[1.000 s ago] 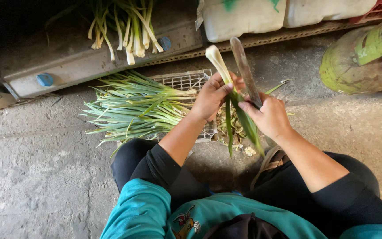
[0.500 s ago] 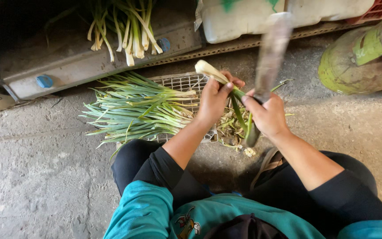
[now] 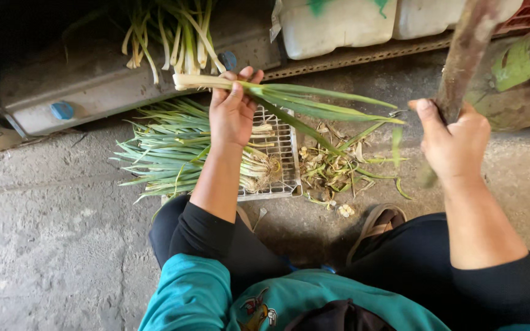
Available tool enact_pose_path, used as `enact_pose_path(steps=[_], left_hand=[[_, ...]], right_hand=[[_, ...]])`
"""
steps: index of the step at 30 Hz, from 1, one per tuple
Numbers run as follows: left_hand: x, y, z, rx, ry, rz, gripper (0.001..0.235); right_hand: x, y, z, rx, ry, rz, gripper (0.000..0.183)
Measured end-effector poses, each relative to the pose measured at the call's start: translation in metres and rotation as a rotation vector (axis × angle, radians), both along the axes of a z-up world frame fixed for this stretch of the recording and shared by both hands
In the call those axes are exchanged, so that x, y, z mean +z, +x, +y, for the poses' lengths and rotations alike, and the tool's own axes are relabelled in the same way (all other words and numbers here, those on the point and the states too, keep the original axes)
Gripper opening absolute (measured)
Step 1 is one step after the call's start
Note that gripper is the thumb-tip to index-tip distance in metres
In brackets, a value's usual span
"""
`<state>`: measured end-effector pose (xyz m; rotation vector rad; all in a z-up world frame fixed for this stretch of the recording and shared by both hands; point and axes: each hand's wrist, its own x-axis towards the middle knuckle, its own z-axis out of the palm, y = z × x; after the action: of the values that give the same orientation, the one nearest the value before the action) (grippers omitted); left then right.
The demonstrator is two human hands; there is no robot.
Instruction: The person sits on the floor and uses a large knife to trim the roots and outer layers of green onions. They handle the onions one at a time, cutting off unwanted parts and placing the trimmed onions on a nearby shelf.
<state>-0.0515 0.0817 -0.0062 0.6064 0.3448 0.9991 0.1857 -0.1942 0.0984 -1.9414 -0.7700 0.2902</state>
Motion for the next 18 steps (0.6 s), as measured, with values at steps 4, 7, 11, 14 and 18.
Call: enact_pose_path(steps=[4, 7, 11, 14, 18], left_hand=[[0.005, -0.007, 0.007, -0.035, 0.02, -0.058, 0.013], [0.023, -0.007, 0.002, -0.046, 0.03, -0.043, 0.011], [0.067, -0.005, -0.029, -0.214, 0.58, 0.712, 0.016], [0.097, 0.0, -0.053, -0.007, 1.618, 0.596, 0.021], [0.116, 0.008, -0.035, 0.177, 2.155, 0.68, 0.019]], right_hand=[[0.005, 0.001, -0.002, 0.012, 0.094, -0.022, 0.012], [-0.002, 0.003, -0.005, -0.018, 0.091, -0.021, 0.009], [-0.013, 0.01, -0.005, 0.031, 0.084, -0.136, 0.006], [-0.02, 0.018, -0.005, 0.027, 0.07, -0.235, 0.008], [-0.024, 0.019, -0.001, 0.022, 0.049, -0.121, 0.01]])
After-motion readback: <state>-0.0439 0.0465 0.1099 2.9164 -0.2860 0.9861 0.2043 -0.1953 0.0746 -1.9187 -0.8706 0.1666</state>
